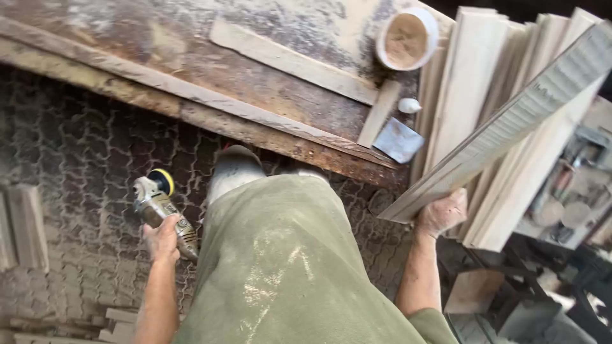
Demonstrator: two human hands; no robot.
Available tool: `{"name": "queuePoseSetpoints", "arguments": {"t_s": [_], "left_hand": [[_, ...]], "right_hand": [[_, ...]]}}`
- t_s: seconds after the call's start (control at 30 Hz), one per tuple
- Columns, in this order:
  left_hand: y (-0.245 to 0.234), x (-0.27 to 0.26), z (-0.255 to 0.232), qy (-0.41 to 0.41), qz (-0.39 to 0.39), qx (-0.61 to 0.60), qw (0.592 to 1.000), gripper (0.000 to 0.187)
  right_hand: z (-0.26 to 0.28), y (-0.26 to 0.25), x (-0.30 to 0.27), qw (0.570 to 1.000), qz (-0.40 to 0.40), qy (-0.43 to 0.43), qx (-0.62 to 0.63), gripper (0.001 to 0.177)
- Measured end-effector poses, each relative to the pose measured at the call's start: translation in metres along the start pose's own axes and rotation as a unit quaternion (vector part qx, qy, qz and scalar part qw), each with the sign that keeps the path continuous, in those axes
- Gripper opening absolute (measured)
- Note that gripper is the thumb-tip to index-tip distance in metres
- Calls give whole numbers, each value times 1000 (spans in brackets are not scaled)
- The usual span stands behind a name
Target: Sanding wooden planks with a power sander and applying wood glue to joints.
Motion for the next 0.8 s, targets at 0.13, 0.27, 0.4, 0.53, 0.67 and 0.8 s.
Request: {"name": "queuePoseSetpoints", "arguments": {"t_s": [0.13,0.27,0.4,0.53,0.67,0.8], "left_hand": [[-15,4,-2,-9,-11,-8,1000,71],[-32,-3,-26,-23,-5,-1,1000,66],[-43,3,-29,-11,-7,22,1000,62],[-51,-4,-24,5,-1,14,1000,59],[-54,-3,-15,-6,-13,17,1000,60],[-56,-2,-59,-19,31,32,999,58]], "right_hand": [[86,18,27,989,46,-119,77,35],[196,119,51,962,189,-195,-25,25],[300,153,63,894,98,-436,41,41],[318,171,17,824,63,-530,192,29],[329,145,-33,798,139,-548,208,34],[339,174,-46,828,198,-496,172,54]]}}
Point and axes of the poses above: each hand's wrist, its own x-axis towards the middle knuckle, its own y-axis out of the palm, z = x × y, the point moved 5 cm from there along x, towards the middle knuckle, and after that the axes turned 5 degrees about y, right-handed, at the moved point
